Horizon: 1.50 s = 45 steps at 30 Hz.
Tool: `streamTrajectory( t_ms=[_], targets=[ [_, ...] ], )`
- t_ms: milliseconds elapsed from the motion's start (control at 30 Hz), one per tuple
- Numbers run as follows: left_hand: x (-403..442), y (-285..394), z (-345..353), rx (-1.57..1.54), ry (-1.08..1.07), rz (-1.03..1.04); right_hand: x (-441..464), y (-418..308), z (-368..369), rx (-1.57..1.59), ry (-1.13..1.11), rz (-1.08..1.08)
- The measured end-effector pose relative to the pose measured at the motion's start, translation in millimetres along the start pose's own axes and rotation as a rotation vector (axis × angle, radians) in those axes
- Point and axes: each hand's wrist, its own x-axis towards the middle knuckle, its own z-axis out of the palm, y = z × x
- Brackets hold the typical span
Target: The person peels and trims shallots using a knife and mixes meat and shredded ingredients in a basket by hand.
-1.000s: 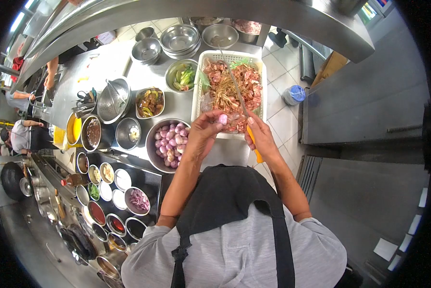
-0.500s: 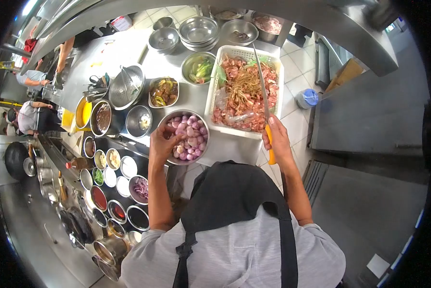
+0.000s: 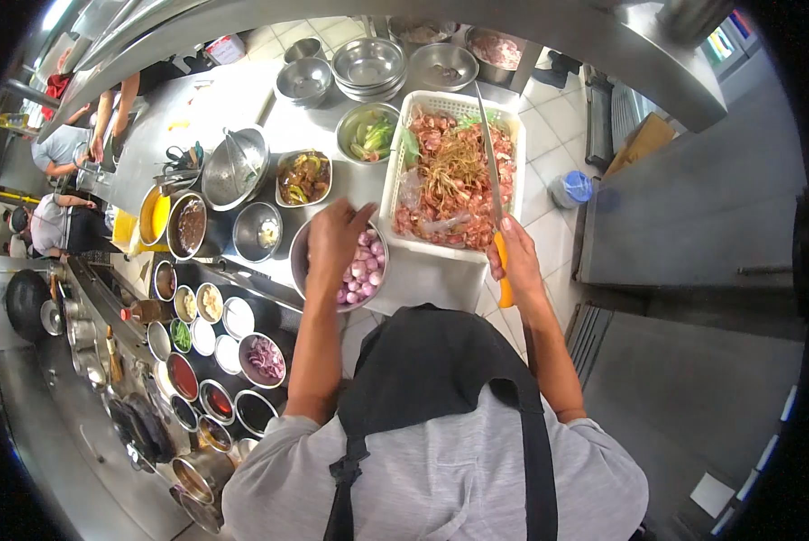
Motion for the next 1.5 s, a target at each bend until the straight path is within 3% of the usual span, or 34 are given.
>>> streamTrajectory(
  t_ms=[67,100,167,233,267,367,433,467,533,633,867,967,1033,1067,1200,1267,1367,1500],
  targets=[
    [36.0,26.7,27.6,0.048,0.006,0.140,-1.5,-5.4,4.1,0.007,0.010,0.010],
    [51.1,71.2,19.5,-0.088,-0.032,-0.007,-2.8,-7.6,5.6,0.018,0.023,0.027],
    [83.3,72.2,53.6,-0.171,-0.035,0.122,-3.1,-8.3,4.1,0.015,0.023,0.006],
    [108.8,72.0,81.6,0.200,0.396,0.726,-4.6,-8.1,0.2,0.014,0.026,-0.010],
    [110.2,70.8,85.8,0.196,0.394,0.731,-5.4,-8.0,-1.7,0.005,0.016,-0.025],
    [108.5,80.6,94.5,0.191,0.397,0.734,-9.3,-13.1,-5.9,0.008,0.035,-0.028],
    [78.1,76.5,99.4,0.247,-0.091,0.294,-10.5,-10.2,-8.6,0.028,0.057,-0.004],
    [67.1,69.0,106.3,0.249,-0.101,0.301,-9.4,-5.1,-11.7,0.039,0.031,-0.011],
    [48.9,56.2,118.8,0.431,-0.324,0.291,-8.0,0.2,-12.8,0.052,0.007,-0.015],
    [33.4,63.8,117.7,0.205,-0.255,0.225,-6.3,4.1,-6.7,0.047,0.010,0.091],
    [43.6,43.5,155.6,0.140,-0.194,0.126,-4.1,-6.1,7.8,-0.057,0.013,-0.014],
    [54.0,33.2,159.7,0.099,-0.313,0.031,-0.9,-4.9,5.0,-0.054,-0.032,0.003],
    [60.4,30.3,157.9,-0.167,-0.463,-0.067,0.3,-3.0,6.1,-0.062,-0.092,0.041],
    [56.6,29.8,157.1,0.035,-0.422,0.067,-0.6,-2.2,8.9,-0.054,-0.087,0.032],
    [60.6,45.9,141.9,0.117,-0.568,0.000,2.4,5.8,8.9,-0.048,-0.107,0.047],
    [53.9,14.6,166.5,0.006,-0.464,0.207,0.8,3.1,8.2,-0.064,-0.092,0.058],
    [43.1,23.7,157.0,0.080,-0.406,0.264,0.7,3.2,8.3,-0.083,-0.092,0.109],
    [29.8,81.5,104.9,0.131,-0.372,0.154,0.9,8.1,4.4,-0.072,-0.055,0.125]
  ],
)
